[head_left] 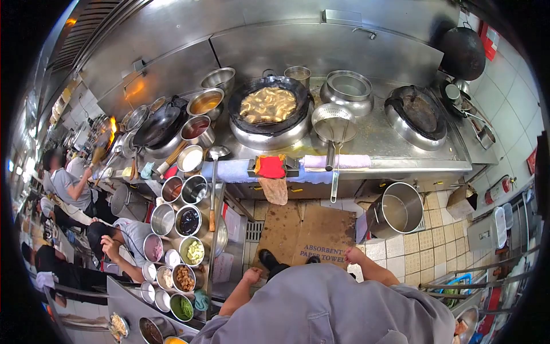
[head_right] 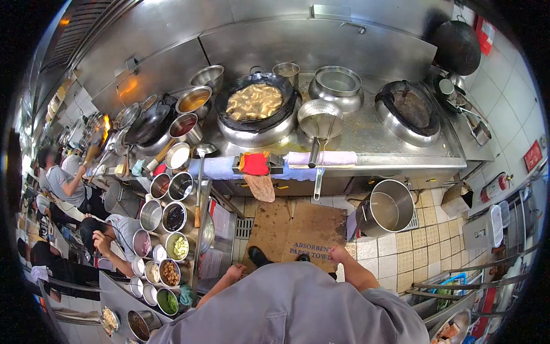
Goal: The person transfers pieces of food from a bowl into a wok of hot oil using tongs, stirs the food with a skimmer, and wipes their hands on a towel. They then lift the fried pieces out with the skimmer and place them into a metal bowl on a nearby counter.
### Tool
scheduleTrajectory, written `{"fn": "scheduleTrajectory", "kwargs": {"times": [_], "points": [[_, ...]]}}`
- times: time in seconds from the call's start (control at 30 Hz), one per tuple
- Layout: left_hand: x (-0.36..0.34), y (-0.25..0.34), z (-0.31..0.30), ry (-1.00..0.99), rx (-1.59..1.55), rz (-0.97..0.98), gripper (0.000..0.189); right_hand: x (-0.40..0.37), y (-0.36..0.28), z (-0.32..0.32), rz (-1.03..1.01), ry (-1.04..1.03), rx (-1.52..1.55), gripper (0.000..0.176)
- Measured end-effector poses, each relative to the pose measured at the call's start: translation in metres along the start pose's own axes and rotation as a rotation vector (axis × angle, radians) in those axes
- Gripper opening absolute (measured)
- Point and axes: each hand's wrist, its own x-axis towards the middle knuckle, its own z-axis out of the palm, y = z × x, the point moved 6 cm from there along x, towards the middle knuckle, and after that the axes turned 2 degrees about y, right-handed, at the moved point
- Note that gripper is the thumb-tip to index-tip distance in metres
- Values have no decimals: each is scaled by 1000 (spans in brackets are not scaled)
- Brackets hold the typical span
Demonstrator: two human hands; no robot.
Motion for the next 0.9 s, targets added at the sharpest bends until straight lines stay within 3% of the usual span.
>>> {"fn": "scheduleTrajectory", "kwargs": {"times": [0.03, 0.17, 0.23, 0.4, 0.53, 0.6, 0.9], "points": [[-1, 0, 1, 0, -2, 0, 31, 5, 1, 2, -133, -8, -118, 18], [-22, 17, -3, 14, 55, -20, 32, 4, -4, 2, -300, 37, -203, 17], [-31, 24, -6, 23, 100, -26, 32, -8, -6, -3, 162, 31, 198, 16], [2, -9, 8, 3, -111, 15, 32, 9, 13, 3, 76, 37, 115, 14], [-5, -3, 8, -32, -14, 11, 31, -5, -9, -2, 27, 1, -60, 15], [4, -14, 12, -17, -140, -11, 31, -3, -8, 0, 28, 7, -45, 15], [-28, 10, 5, -23, -104, -26, 29, -20, -19, -1, 145, 26, 118, 23]]}}
